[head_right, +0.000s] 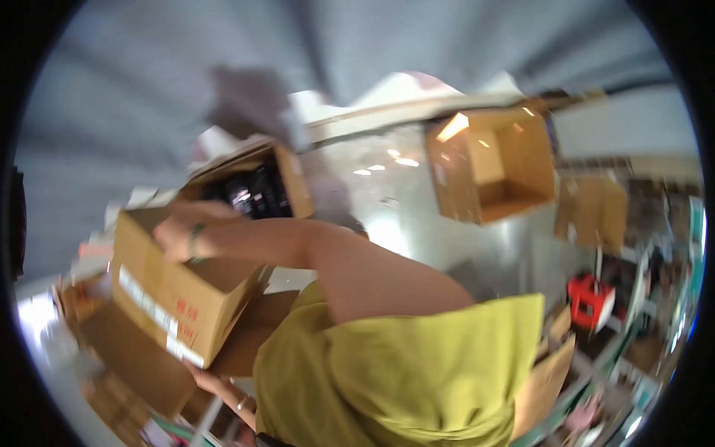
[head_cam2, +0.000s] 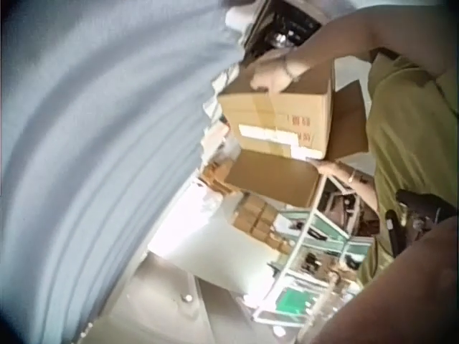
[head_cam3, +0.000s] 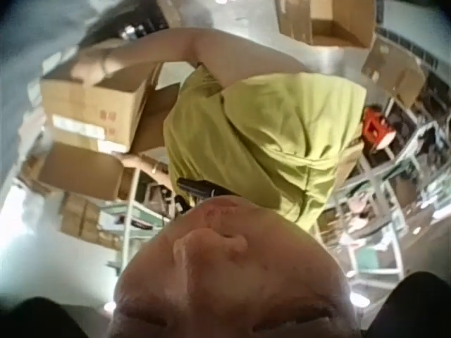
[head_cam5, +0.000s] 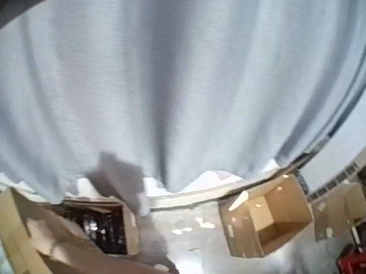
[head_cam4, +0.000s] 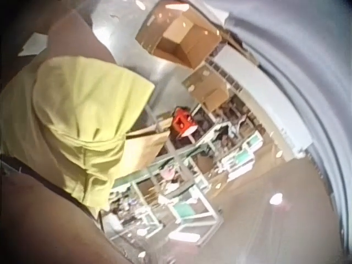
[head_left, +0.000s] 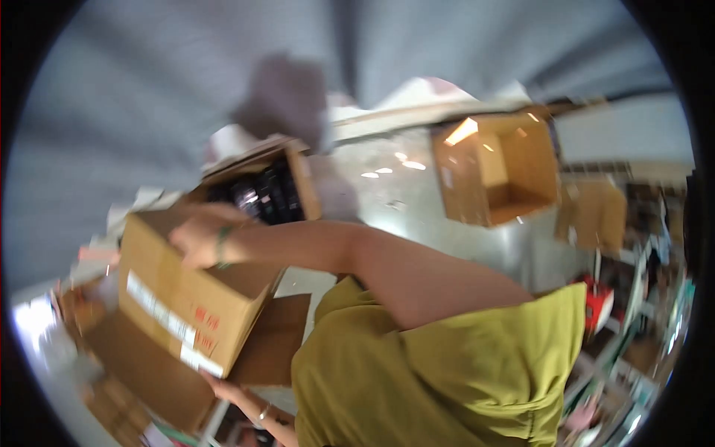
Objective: The person uses an electric screwdriver to assemble plastic components and then uses a utility knife to open cardboard boxes.
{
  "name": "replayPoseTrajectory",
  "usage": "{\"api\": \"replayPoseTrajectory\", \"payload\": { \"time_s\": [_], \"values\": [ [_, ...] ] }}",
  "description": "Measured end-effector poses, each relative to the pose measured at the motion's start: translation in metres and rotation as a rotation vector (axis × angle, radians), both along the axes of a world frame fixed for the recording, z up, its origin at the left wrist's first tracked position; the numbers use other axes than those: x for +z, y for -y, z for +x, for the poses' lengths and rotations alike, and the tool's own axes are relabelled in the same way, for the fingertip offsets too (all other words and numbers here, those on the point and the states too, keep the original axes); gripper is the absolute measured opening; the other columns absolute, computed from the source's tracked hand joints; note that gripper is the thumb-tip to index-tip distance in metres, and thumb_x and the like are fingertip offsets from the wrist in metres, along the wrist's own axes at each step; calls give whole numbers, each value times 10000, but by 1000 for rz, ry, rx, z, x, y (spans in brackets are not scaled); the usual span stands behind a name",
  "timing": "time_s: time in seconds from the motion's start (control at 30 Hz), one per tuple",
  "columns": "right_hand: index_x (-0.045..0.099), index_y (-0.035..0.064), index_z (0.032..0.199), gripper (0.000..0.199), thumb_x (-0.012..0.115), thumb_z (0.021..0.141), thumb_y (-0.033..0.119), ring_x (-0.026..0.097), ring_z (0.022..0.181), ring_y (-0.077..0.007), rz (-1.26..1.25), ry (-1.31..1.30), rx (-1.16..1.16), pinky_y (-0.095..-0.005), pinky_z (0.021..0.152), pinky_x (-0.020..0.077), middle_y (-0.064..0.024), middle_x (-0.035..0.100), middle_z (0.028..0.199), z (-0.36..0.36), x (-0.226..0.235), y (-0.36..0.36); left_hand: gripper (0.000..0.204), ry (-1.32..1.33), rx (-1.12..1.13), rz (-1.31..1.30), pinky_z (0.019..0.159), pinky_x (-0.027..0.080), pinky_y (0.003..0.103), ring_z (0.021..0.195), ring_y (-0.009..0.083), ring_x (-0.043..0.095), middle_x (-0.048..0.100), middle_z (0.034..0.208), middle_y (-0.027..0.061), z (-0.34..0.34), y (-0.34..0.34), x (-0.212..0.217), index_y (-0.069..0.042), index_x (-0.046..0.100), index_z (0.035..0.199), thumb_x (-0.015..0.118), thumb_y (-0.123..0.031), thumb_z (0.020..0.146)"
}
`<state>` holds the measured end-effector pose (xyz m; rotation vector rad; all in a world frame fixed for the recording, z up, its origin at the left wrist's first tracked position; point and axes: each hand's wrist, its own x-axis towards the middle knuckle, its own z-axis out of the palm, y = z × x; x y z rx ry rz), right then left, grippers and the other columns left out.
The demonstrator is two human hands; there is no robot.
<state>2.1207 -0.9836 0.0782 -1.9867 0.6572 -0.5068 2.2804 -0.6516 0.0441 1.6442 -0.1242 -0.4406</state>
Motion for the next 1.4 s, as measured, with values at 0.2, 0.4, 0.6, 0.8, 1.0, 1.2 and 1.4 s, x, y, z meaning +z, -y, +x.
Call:
{"api": "replayPoseTrajectory", "payload": {
  "time_s": [0.2,0.4,0.6,0.8,1.0,1.2,1.4],
  "values": [
    [676,17,778,189,615,623,105,622,851,-309,-217,-156,-77,-387,742,497,-168,646,817,41,-9,28,606,327,-183,145,1026,289,395,1202,283,374,320,1365,189,15,32,24,80,323,1303,506,-301,870],
    [647,-22,674,158,632,579,103,615,786,-354,35,10,-208,-386,735,504,-241,609,752,75,-30,-14,585,162,-344,150,915,423,389,1090,291,491,407,1291,194,-4,23,70,58,365,1287,457,-344,872],
    [577,-72,826,307,637,621,148,619,714,-363,163,45,-267,-411,664,525,-261,596,723,27,-40,-35,474,1037,-14,409,959,377,368,1104,225,466,433,1273,131,-81,104,94,11,400,1268,535,-164,849],
    [542,-79,1024,469,655,644,172,604,851,-373,255,20,-156,-387,784,484,-261,613,828,32,-17,-45,567,803,-489,558,874,423,386,1017,360,521,519,1117,239,-140,171,60,30,352,1238,579,28,718],
    [550,-75,896,379,659,646,188,597,833,-389,277,47,-157,-410,728,498,-255,609,838,35,-18,-23,614,755,-532,669,841,425,448,1018,410,501,499,1103,292,-129,206,55,48,275,1238,584,47,707],
    [525,18,1132,349,564,807,136,614,645,-218,347,260,79,-295,657,496,-133,639,857,28,-23,-16,233,668,-203,670,665,487,357,739,291,632,627,824,207,-63,178,60,75,559,982,550,6,760],
    [456,56,1196,324,481,874,79,620,636,-196,179,555,365,-291,610,494,-86,642,868,-18,44,-34,173,688,-170,560,595,446,216,660,75,566,633,715,48,-27,85,157,69,605,887,626,-57,770]
  ]
}}
